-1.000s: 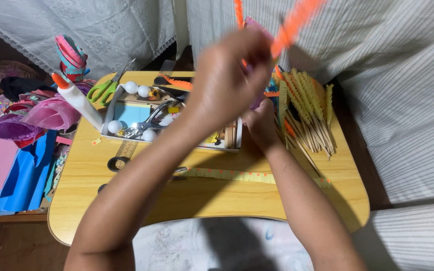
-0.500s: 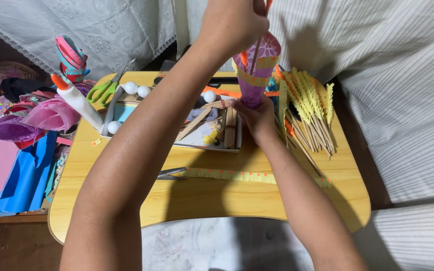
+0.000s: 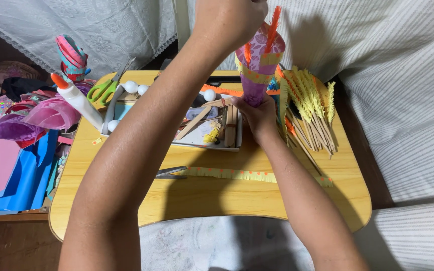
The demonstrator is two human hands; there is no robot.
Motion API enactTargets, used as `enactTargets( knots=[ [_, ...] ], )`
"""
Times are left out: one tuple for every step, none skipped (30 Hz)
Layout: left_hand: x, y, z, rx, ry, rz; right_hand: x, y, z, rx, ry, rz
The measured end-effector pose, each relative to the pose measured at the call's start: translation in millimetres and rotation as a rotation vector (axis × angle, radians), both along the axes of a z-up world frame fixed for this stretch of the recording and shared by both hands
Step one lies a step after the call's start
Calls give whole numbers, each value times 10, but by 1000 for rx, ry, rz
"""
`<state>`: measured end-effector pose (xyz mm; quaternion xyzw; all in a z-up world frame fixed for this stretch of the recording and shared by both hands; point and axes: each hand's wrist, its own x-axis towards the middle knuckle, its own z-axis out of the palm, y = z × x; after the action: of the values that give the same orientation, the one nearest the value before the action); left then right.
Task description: Decorating a purple paper cone with yellow paper fringe and filling it with colorful paper decorations.
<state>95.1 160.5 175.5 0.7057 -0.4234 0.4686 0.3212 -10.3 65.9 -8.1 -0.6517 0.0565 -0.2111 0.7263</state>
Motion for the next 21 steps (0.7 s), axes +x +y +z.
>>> enactTargets(
  knots=[
    [-152, 26, 32, 1, 0, -1, -4, 12, 5, 1, 0, -1],
    [-303, 49, 62, -8, 62, -39, -7, 21, 8, 18, -37, 18],
    [-457, 58, 90, -15, 124, -81, -18, 21, 9, 36, -73, 32],
    [-586, 17, 78, -14, 125, -86, -46, 40, 63, 37, -72, 27],
    [-715, -15, 67, 64, 178, -150, -68, 66, 119, -56, -85, -10],
    [-845, -46, 57, 142, 229, -214, -91, 92, 176, -149, -98, -48],
    [-910, -143, -14, 143, 229, -220, -92, 46, 168, -148, -97, -53],
    [-978, -241, -84, 284, 327, -215, -80, 46, 162, -139, -104, -61],
    [-1049, -339, -155, 428, 422, -210, -88, 86, 147, -129, -112, -68],
    [-1060, -444, -230, 430, 421, -214, -84, 84, 126, -120, -120, -74],
    [-1068, -550, -300, 592, 455, -209, -76, 82, 117, -110, -128, -81],
    [-1078, -655, -369, 755, 488, -201, -69, 79, 115, -101, -137, -88],
    [-1022, -793, -519, 756, 485, -205, -78, 66, 94, -92, -146, -96],
    [-968, -931, -670, 789, 419, -235, -87, 53, 80, -84, -155, -103],
    [-915, -1063, -826, 822, 356, -264, -100, 49, 69, -75, -163, -108],
    [-903, -1127, -933, 824, 355, -266, -105, 42, 47, -65, -170, -114],
    [-890, -1189, -1042, 889, 279, -255, -109, 37, 26, -55, -177, -119],
    [-876, -1250, -1151, 954, 202, -244, -114, 35, 5, -45, -185, -125],
    [-838, -1318, -1249, 955, 201, -246, -108, 47, 17, -36, -192, -129],
    [-799, -1385, -1348, 1003, 172, -259, -102, 60, 33, -27, -199, -134],
    [-759, -1455, -1443, 1051, 141, -272, -94, 70, 53, -18, -207, -139]
  ],
)
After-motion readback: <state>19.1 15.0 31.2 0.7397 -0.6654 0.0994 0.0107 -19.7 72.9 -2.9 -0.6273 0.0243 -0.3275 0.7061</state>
